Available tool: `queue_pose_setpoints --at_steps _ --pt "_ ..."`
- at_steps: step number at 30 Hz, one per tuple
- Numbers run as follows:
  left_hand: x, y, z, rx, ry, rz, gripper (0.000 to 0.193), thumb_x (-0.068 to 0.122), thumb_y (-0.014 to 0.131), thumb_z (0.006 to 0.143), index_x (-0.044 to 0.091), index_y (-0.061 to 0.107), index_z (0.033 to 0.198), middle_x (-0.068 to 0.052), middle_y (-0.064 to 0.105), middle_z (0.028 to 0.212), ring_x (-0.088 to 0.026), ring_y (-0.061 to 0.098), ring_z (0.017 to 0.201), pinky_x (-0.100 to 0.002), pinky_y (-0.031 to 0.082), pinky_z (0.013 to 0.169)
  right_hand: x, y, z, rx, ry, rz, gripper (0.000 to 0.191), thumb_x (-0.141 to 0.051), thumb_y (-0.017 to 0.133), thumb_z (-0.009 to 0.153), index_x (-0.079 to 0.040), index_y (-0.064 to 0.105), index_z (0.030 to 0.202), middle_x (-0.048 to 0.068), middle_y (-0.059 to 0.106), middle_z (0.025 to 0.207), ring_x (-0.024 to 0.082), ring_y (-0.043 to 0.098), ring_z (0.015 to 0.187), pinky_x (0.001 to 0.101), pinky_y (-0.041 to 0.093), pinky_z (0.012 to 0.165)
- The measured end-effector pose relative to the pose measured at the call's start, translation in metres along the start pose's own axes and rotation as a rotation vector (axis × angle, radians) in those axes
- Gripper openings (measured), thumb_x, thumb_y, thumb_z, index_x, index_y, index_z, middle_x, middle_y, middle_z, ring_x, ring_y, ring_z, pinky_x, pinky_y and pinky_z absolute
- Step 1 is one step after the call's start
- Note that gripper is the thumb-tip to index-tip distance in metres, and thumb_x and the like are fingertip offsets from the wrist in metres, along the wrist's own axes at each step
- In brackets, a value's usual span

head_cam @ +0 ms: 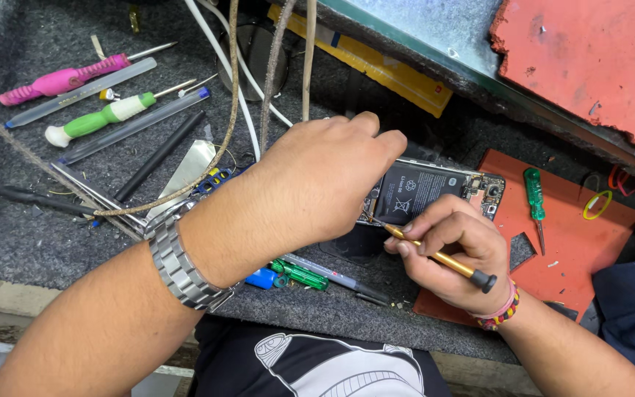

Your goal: The person repairs a smartphone at a workbench. They pry open the phone's back cover with a small tool, work on the internal battery and components with a screwdriver, handle small internal parts, and continue unscrewing and adjusting components inside the opened phone.

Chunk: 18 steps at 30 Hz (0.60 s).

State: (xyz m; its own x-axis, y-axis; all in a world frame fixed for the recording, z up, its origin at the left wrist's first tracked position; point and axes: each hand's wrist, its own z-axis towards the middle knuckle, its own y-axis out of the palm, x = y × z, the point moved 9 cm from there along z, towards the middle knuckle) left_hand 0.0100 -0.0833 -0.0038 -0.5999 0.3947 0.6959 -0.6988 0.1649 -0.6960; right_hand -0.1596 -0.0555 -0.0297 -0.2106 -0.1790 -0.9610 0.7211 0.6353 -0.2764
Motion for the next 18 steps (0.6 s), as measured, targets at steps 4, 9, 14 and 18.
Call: queue_pose_setpoints --at_steps 4,9,14,18 --pt "-0.0003 0.0006 0.0004 -0.012 -0.004 -0.004 0.037 0.005 0.071 0.073 0.003 0.063 0.109 -0.017 0.065 0.095 -0.039 0.068 0.089 -0.049 0.053 0.074 -0.0033 0.0022 0.0024 -0.028 -0.014 -0.037 0.019 0.008 0.071 0.089 -0.004 0.056 0.085 0.01 0.061 0.104 0.02 0.078 0.094 0.0311 0.068 0.086" --pt "0.0 0.0002 0.0005 -0.027 -0.013 -0.003 0.041 0.005 0.074 0.071 0.004 0.063 0.111 -0.016 0.065 0.097 -0.038 0.068 0.09 -0.049 0.054 0.075 -0.006 0.0026 0.0035 -0.036 -0.029 -0.086 0.02 0.007 0.072 0.089 -0.005 0.057 0.084 0.009 0.062 0.103 0.019 0.078 0.093 0.0295 0.068 0.085" --pt "0.0028 0.0001 -0.0006 -0.025 -0.026 -0.003 0.051 0.011 0.081 0.065 0.003 0.062 0.112 -0.017 0.063 0.098 -0.038 0.067 0.09 -0.048 0.054 0.074 -0.0077 0.0036 0.004 -0.045 -0.051 -0.109 0.02 0.007 0.073 0.089 -0.005 0.057 0.084 0.009 0.063 0.102 0.019 0.078 0.093 0.0287 0.068 0.084" --pt "0.0051 0.0006 -0.0008 -0.01 -0.04 0.008 0.053 0.012 0.082 0.064 0.003 0.061 0.112 -0.017 0.063 0.099 -0.038 0.067 0.092 -0.048 0.053 0.076 -0.0084 0.0041 0.0046 -0.045 -0.068 -0.105 0.019 0.006 0.073 0.089 -0.005 0.057 0.085 0.009 0.063 0.102 0.018 0.078 0.093 0.0285 0.068 0.084"
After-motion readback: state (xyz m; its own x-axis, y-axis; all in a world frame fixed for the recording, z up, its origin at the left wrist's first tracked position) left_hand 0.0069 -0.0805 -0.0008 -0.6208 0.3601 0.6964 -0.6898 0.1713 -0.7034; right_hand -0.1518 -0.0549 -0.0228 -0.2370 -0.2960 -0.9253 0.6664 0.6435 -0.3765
